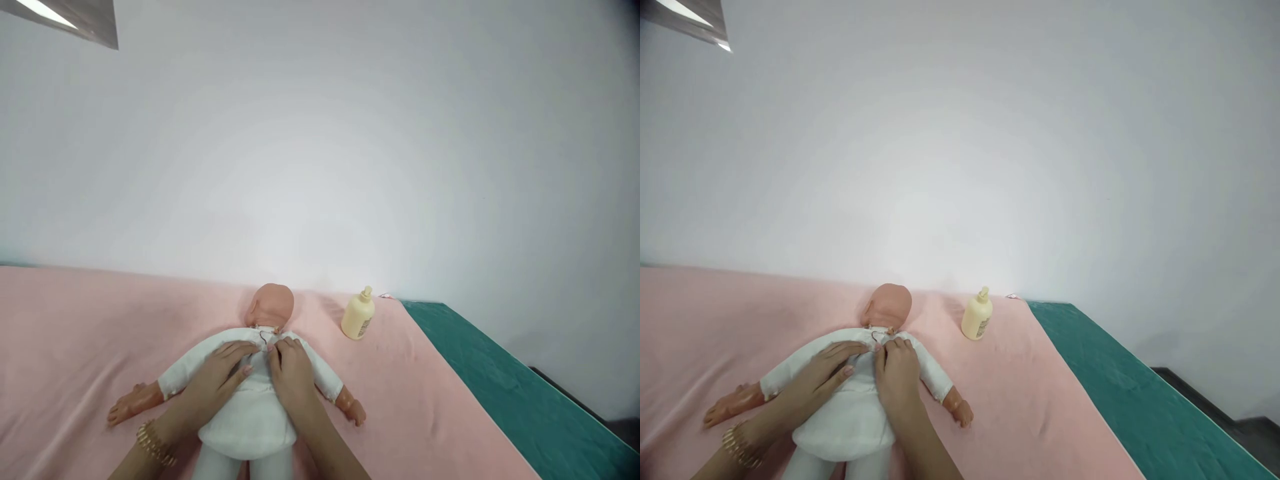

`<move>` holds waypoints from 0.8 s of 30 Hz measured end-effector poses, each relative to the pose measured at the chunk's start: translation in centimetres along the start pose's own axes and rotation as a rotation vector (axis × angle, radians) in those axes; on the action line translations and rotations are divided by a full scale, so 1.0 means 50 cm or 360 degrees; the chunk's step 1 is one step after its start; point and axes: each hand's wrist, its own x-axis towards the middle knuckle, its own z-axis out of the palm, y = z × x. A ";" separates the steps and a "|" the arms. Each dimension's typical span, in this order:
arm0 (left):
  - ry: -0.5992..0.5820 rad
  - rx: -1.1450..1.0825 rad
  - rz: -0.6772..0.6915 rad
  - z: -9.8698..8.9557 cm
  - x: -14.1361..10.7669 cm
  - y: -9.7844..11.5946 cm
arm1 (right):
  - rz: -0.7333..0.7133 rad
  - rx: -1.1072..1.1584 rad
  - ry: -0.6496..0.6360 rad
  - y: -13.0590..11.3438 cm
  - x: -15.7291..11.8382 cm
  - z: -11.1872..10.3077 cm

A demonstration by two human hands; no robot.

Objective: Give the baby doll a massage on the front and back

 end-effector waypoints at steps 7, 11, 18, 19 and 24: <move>0.0085 0.0065 -0.0019 0.022 -0.011 -0.023 | -0.0180 0.0300 0.0242 0.019 -0.031 0.019; 0.0069 0.0136 0.0006 0.023 -0.012 -0.026 | -0.0172 0.0466 0.0163 0.023 -0.029 0.014; 0.0005 0.0182 -0.0044 0.008 -0.009 -0.009 | -0.0033 0.0421 0.0003 0.018 -0.022 0.009; -0.0001 0.0180 -0.0047 0.008 -0.010 -0.009 | -0.0037 0.0428 0.0005 0.018 -0.022 0.009; -0.0015 0.0200 -0.0082 0.017 -0.016 -0.017 | -0.0087 0.0558 0.0107 0.023 -0.025 0.012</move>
